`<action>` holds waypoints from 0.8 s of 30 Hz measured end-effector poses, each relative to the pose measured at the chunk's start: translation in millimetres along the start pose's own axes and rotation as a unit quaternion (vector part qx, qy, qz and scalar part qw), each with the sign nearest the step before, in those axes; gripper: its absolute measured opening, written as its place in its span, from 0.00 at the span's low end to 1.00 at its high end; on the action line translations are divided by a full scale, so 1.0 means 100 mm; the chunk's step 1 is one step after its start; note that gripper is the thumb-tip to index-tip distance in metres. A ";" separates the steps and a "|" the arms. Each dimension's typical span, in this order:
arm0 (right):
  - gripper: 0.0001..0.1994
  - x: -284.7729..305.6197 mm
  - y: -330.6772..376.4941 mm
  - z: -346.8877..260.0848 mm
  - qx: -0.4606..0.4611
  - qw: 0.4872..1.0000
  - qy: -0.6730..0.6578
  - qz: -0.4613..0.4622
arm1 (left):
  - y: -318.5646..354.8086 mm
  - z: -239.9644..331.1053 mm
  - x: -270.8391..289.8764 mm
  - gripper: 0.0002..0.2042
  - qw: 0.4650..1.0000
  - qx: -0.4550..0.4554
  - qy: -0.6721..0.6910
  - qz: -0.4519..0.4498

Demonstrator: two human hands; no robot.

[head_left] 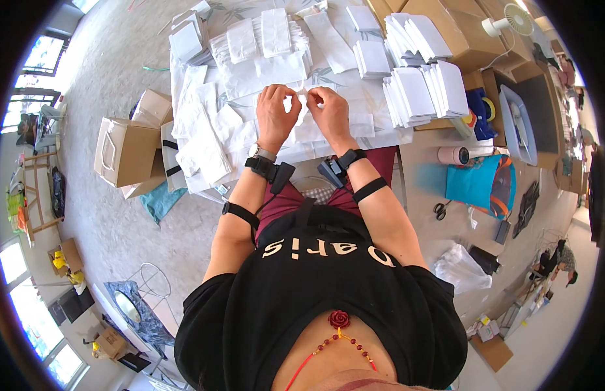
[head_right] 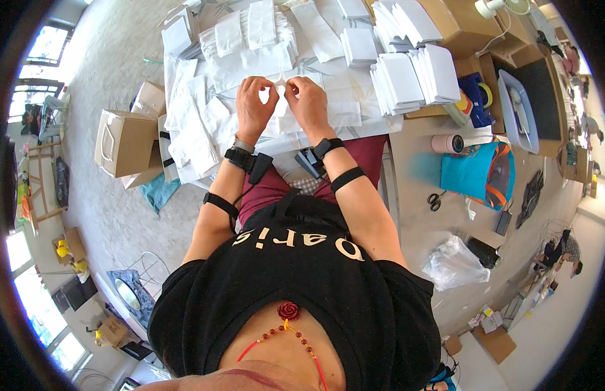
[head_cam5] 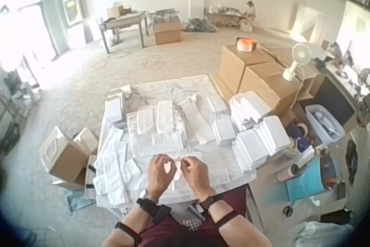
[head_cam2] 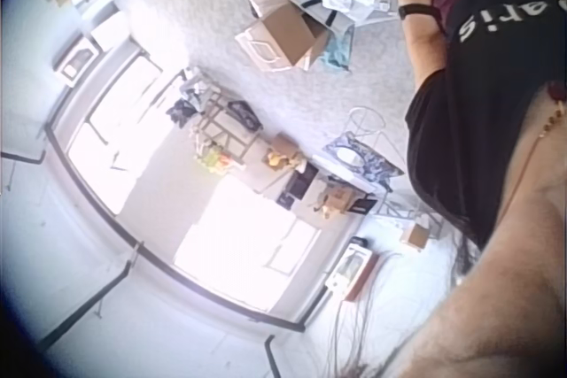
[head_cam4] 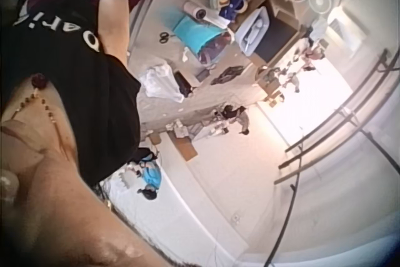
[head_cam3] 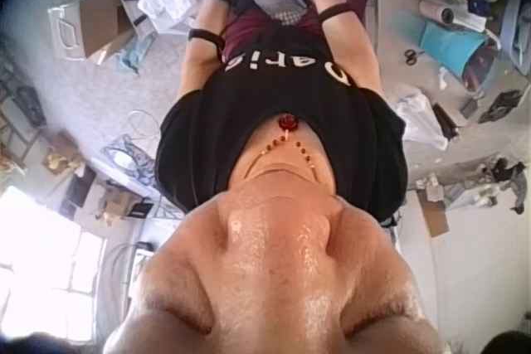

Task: The person folds white plastic wrappers by hand, placing the folded items into a stack.

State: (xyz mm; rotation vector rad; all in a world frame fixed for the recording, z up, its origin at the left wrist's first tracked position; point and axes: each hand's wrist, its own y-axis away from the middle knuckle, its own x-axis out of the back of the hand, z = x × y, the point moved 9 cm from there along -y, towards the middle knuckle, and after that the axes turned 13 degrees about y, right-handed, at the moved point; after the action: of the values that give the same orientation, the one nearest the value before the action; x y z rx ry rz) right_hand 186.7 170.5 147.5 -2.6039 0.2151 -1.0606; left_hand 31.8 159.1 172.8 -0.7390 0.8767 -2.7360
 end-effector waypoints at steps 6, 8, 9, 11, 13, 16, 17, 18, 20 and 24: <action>0.04 -0.01 0.05 0.25 -0.056 0.998 -0.032 0.008 | 0.00 -0.16 0.08 0.04 0.997 0.053 0.047 0.041; 0.04 -0.03 0.08 0.34 -0.094 0.994 -0.060 0.001 | 0.04 -0.28 0.13 0.03 0.990 0.094 0.082 0.070; 0.03 -0.05 0.10 0.38 -0.113 0.991 -0.075 -0.002 | 0.07 -0.36 0.15 0.03 0.983 0.119 0.114 0.083; 0.04 -0.07 0.14 0.48 -0.141 0.986 -0.085 -0.002 | 0.14 -0.51 0.15 0.03 0.963 0.176 0.180 0.100; 0.04 -0.14 0.20 0.64 -0.165 0.980 -0.113 0.004 | 0.29 -0.79 0.12 0.04 0.919 0.258 0.270 0.129; 0.06 -0.33 0.32 1.00 -0.229 0.946 -0.228 0.010 | 0.55 -1.14 0.02 0.06 0.835 0.340 0.393 0.179; 0.07 -0.38 0.40 1.06 -0.270 0.916 -0.296 0.004 | 0.64 -1.23 0.01 0.06 0.813 0.361 0.412 0.196; 0.08 -0.44 0.48 1.11 -0.309 0.880 -0.362 -0.002 | 0.74 -1.32 -0.01 0.05 0.790 0.381 0.431 0.212; 0.10 -0.45 0.57 1.20 -0.326 0.866 -0.378 -0.014 | 0.89 -1.46 -0.02 0.05 0.799 0.393 0.398 0.220; 0.08 -0.39 0.73 1.29 -0.357 0.873 -0.331 -0.033 | 1.14 -1.75 0.03 0.06 0.867 0.431 0.201 0.148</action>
State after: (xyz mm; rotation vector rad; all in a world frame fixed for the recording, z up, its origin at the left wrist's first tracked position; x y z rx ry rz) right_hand 248.0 142.9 9.9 -3.4660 0.4074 -0.0024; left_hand -57.7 153.0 -15.6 0.1385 -0.2349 -2.6013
